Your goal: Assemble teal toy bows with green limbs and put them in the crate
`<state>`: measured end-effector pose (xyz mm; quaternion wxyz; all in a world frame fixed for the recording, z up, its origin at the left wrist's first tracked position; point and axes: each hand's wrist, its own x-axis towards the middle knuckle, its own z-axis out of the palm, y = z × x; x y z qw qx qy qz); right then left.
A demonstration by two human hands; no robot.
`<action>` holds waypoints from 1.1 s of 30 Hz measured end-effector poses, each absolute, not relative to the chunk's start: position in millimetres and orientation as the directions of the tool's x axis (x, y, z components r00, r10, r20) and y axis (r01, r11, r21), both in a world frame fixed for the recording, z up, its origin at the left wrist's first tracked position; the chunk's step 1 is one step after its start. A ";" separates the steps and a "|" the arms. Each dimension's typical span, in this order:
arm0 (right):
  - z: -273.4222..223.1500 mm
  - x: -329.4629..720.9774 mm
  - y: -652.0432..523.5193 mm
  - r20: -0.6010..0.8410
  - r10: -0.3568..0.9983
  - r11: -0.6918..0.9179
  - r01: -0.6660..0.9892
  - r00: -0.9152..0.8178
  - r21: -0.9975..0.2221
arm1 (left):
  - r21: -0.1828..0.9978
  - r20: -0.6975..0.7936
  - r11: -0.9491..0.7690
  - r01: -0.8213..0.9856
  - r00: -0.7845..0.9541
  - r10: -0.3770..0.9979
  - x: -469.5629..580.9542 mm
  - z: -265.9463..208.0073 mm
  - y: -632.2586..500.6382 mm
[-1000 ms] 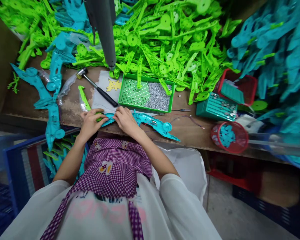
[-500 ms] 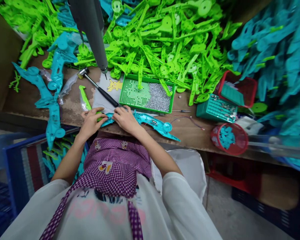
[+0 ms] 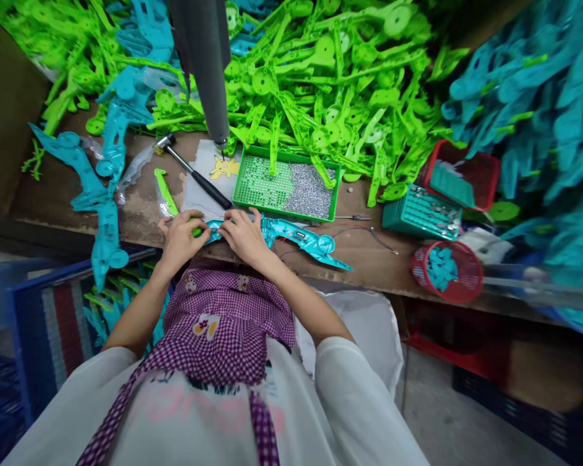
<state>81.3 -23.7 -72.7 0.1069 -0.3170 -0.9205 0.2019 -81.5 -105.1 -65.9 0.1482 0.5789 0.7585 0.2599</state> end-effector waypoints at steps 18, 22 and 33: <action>-59.9 68.0 -20.1 -0.035 0.759 0.572 0.692 -0.650 -0.440 | 0.458 -0.004 0.233 0.858 -0.260 0.965 -76.4 -50.7 -101.2; -58.1 88.8 -14.6 0.006 0.766 0.566 0.671 -0.642 -0.479 | 0.466 0.006 0.235 0.853 -0.269 0.963 -76.2 -52.9 -100.5; -64.5 93.7 -16.3 -0.044 0.865 0.433 0.787 -0.500 -0.440 | 0.466 0.013 0.245 0.850 -0.283 0.959 -75.1 -53.9 -100.2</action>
